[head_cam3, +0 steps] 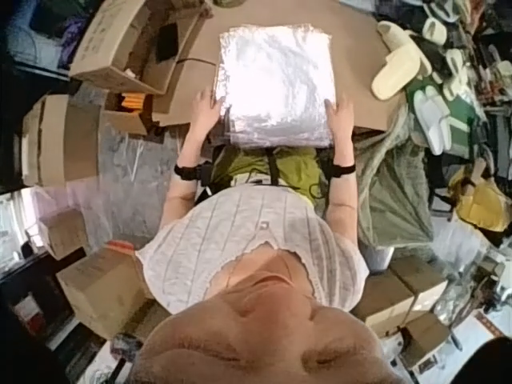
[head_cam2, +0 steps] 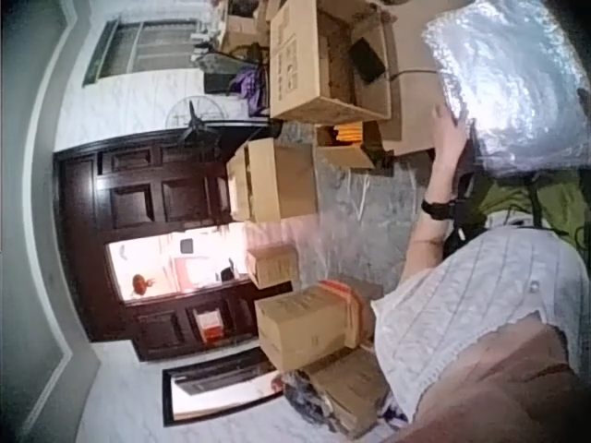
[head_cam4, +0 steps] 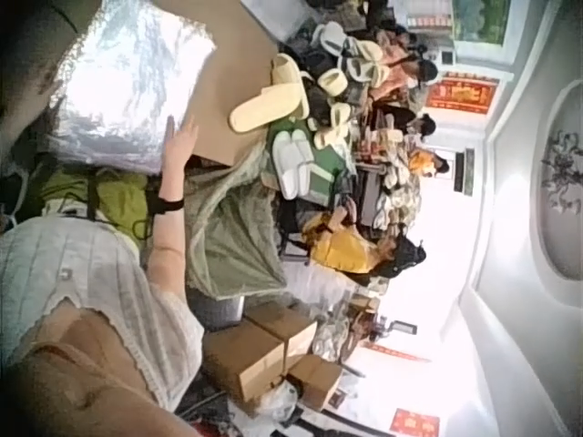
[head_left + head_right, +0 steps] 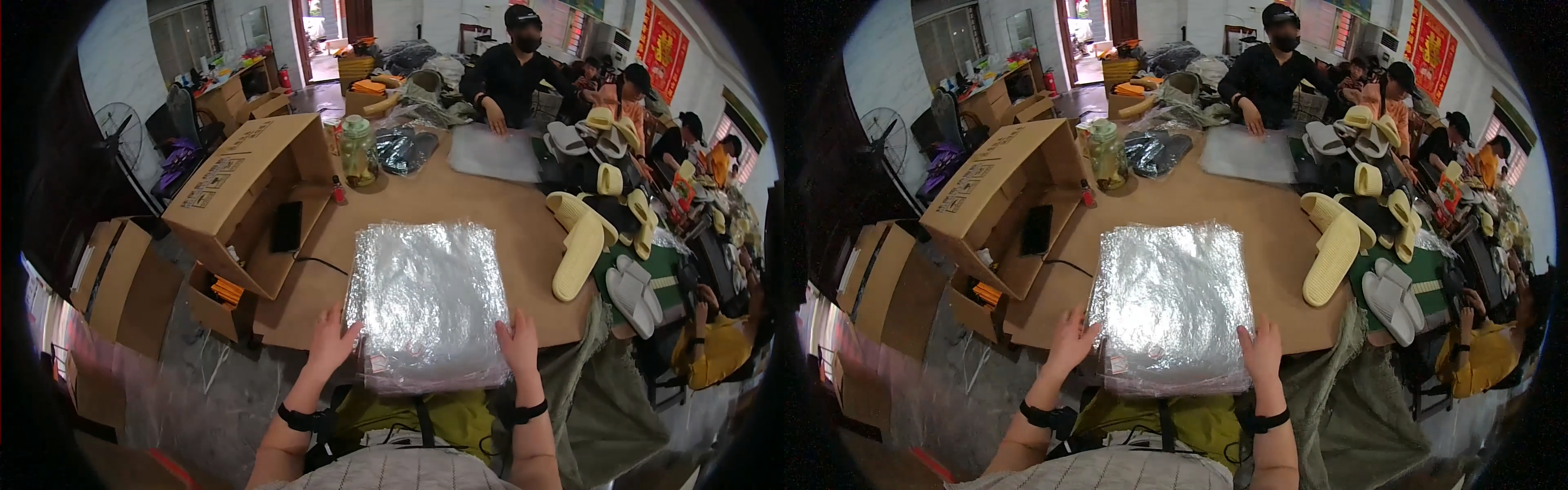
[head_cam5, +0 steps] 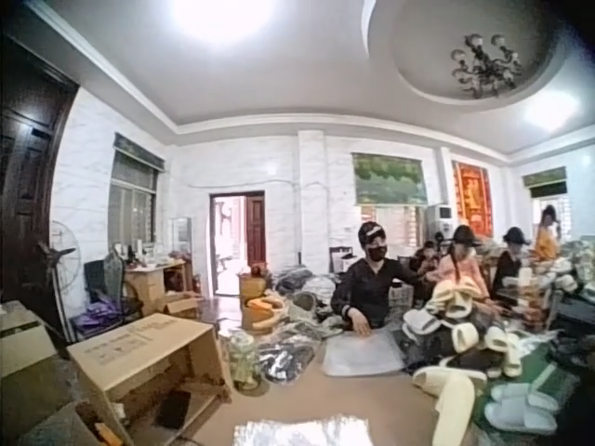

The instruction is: Packing pairs of slippers into plastic bags at a shoe manufacturing facility.

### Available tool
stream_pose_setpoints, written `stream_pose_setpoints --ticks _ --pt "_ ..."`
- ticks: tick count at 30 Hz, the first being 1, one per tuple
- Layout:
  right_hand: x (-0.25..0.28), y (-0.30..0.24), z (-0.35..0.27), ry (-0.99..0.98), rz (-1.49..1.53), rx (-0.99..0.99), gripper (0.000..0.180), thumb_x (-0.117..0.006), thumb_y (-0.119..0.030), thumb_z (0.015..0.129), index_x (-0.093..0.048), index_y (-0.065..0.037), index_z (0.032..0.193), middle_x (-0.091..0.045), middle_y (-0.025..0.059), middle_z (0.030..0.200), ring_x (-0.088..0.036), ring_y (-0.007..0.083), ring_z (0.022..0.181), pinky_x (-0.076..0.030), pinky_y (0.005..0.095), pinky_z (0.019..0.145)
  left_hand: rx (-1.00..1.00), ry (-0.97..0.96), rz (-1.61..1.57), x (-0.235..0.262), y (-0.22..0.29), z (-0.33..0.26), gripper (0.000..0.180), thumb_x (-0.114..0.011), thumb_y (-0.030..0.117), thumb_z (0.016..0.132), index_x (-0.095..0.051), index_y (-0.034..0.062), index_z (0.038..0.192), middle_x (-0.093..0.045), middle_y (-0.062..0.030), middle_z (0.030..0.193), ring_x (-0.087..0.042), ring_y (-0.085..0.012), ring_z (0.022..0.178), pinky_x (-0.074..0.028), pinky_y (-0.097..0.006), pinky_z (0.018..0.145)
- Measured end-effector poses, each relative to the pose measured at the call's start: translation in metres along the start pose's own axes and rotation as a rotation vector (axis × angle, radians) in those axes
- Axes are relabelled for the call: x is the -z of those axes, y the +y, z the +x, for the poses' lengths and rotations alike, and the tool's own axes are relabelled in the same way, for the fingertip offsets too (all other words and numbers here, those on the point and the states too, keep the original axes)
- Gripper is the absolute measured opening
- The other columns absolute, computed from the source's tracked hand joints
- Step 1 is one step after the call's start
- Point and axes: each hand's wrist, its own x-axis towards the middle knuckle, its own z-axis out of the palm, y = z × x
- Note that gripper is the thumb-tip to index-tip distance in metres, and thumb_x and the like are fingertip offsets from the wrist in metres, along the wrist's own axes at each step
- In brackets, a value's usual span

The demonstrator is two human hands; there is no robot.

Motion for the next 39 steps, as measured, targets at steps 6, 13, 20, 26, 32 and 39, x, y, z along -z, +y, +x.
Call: stream_pose_setpoints --ticks 6,13,20,26,32,39 --pt "0.007 -0.009 -0.006 -0.022 0.083 0.073 0.063 -0.071 -0.019 0.088 -0.047 0.004 0.141 -0.052 0.0315 0.136 -0.05 0.0458 0.127 -0.041 0.0458 0.105 -0.139 -0.04 -0.061 -0.045 0.028 0.004 0.071 -0.072 0.034 0.087 -0.044 -0.0006 0.143 -0.057 -0.0258 0.122 -0.061 -0.0398 0.104 -0.049 -0.046 0.086" --pt "0.017 0.041 0.021 -0.094 0.479 -0.167 0.057 -0.069 -0.018 0.09 -0.05 0.008 0.138 -0.06 0.0248 0.13 -0.058 0.0326 0.121 -0.045 0.0408 0.101 -0.187 0.029 -0.256 -0.077 0.038 0.025 0.074 -0.077 0.032 0.083 -0.045 -0.0029 0.141 -0.055 -0.0275 0.129 -0.057 -0.044 0.111 -0.045 -0.05 0.099" --pt "-0.02 0.058 0.046 -0.086 0.497 -0.224 0.062 -0.071 -0.02 0.088 -0.05 0.009 0.138 -0.062 0.0258 0.129 -0.06 0.0349 0.119 -0.047 0.0406 0.1 0.045 -0.117 -0.213 -0.047 0.025 0.031 0.074 -0.075 0.031 0.088 -0.043 -0.0039 0.145 -0.058 -0.0246 0.131 -0.063 -0.0319 0.11 -0.053 -0.041 0.091" --pt "-0.041 0.031 0.092 -0.119 0.446 -0.061 0.061 -0.071 -0.027 0.087 -0.054 0.008 0.134 -0.064 0.027 0.125 -0.062 0.0367 0.117 -0.048 0.0403 0.097 -0.067 -0.059 -0.361 -0.064 0.017 0.063 0.077 -0.077 0.023 0.087 -0.04 -0.0051 0.148 -0.056 -0.024 0.138 -0.059 -0.0286 0.121 -0.047 -0.036 0.101" --pt "-0.01 0.008 0.078 -0.134 0.397 -0.214 0.052 -0.068 -0.019 0.089 -0.055 0.007 0.132 -0.065 0.0258 0.122 -0.064 0.0328 0.112 -0.049 0.0389 0.096 -0.115 -0.083 -0.349 -0.05 0.025 0.049 0.077 -0.075 0.025 0.085 -0.039 -0.0028 0.147 -0.056 -0.0296 0.135 -0.056 -0.042 0.125 -0.046 -0.045 0.102" --pt "-0.018 0.049 0.057 -0.06 0.41 0.011 0.049 -0.068 -0.009 0.087 -0.055 0.007 0.132 -0.063 0.0255 0.125 -0.061 0.0357 0.116 -0.047 0.041 0.101 -0.185 -0.16 -0.28 -0.047 0.039 0.012 0.079 -0.074 0.023 0.085 -0.036 -0.0068 0.148 -0.045 -0.0329 0.144 -0.045 -0.0445 0.134 -0.039 -0.045 0.109"
